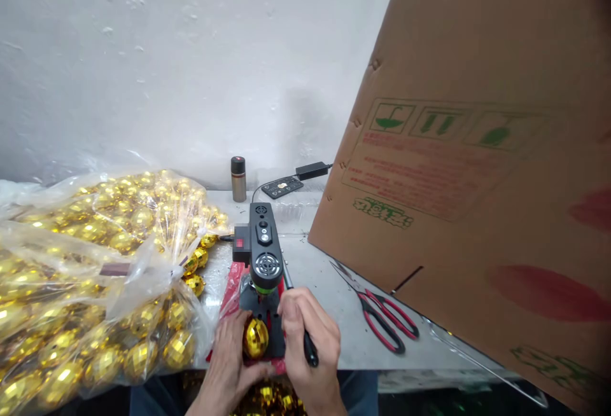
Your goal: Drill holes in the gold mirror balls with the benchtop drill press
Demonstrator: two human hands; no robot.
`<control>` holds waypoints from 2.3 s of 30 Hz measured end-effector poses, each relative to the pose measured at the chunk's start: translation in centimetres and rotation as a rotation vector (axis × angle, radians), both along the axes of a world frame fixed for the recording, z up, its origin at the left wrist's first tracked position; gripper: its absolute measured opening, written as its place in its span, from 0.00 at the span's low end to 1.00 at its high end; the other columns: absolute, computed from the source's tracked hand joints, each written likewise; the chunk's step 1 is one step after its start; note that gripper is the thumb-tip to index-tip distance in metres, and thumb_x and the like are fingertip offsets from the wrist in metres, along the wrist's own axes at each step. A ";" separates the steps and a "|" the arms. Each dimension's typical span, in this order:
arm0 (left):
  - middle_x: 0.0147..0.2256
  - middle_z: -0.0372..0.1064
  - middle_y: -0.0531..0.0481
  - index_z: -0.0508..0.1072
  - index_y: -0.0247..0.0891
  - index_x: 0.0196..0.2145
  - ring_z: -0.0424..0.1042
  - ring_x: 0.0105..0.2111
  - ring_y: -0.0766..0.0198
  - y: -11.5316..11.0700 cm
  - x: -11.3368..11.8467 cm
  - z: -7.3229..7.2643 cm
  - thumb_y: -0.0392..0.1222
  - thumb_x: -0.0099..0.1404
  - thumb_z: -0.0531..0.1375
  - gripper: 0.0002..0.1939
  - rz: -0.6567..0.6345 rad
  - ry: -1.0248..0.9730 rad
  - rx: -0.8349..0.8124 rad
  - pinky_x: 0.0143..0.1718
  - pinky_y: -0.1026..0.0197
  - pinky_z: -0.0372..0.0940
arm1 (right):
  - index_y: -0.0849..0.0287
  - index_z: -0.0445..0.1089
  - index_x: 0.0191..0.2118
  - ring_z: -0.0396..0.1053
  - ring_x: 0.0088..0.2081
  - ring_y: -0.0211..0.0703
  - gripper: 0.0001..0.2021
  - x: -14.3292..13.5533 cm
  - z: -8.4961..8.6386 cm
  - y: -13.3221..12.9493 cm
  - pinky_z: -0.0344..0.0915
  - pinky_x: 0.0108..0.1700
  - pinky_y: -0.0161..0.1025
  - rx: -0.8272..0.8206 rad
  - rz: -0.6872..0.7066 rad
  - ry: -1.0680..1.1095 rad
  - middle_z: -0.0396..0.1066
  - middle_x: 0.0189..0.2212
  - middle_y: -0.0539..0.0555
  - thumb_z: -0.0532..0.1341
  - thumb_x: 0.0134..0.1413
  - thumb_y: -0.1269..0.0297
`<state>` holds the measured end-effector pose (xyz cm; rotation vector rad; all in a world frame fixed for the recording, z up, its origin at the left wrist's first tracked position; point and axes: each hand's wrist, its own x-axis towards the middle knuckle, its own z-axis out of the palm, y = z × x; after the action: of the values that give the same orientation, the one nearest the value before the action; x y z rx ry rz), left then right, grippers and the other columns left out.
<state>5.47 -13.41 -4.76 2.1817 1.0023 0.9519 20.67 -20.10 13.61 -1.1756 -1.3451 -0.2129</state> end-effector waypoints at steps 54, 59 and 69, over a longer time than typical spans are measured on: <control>0.54 0.78 0.35 0.73 0.38 0.57 0.78 0.54 0.41 1.4 2.5 2.8 0.52 0.64 0.65 0.26 0.074 -0.112 -0.235 0.58 0.37 0.71 | 0.55 0.61 0.34 0.65 0.27 0.34 0.13 0.7 -2.0 -0.1 0.61 0.29 0.33 0.026 0.017 -0.097 0.63 0.25 0.47 0.51 0.67 0.80; 0.49 0.80 0.34 0.75 0.37 0.55 0.79 0.49 0.39 1.3 3.2 1.8 0.49 0.62 0.65 0.25 0.063 -0.086 -0.092 0.51 0.36 0.74 | 0.55 0.61 0.35 0.66 0.28 0.35 0.13 0.7 -1.9 -0.2 0.62 0.29 0.33 0.012 0.027 -0.108 0.64 0.25 0.48 0.52 0.66 0.81; 0.42 0.79 0.42 0.76 0.40 0.48 0.78 0.44 0.43 1.9 4.6 0.9 0.48 0.59 0.65 0.20 0.118 0.024 -0.052 0.50 0.38 0.71 | 0.55 0.60 0.34 0.67 0.28 0.35 0.13 1.1 -2.2 -0.6 0.61 0.29 0.32 -0.008 0.022 -0.140 0.64 0.25 0.48 0.51 0.67 0.80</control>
<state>10.02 -11.52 -3.89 2.1151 1.1647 0.9437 21.74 -20.69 11.37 -1.1698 -1.4812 -0.2781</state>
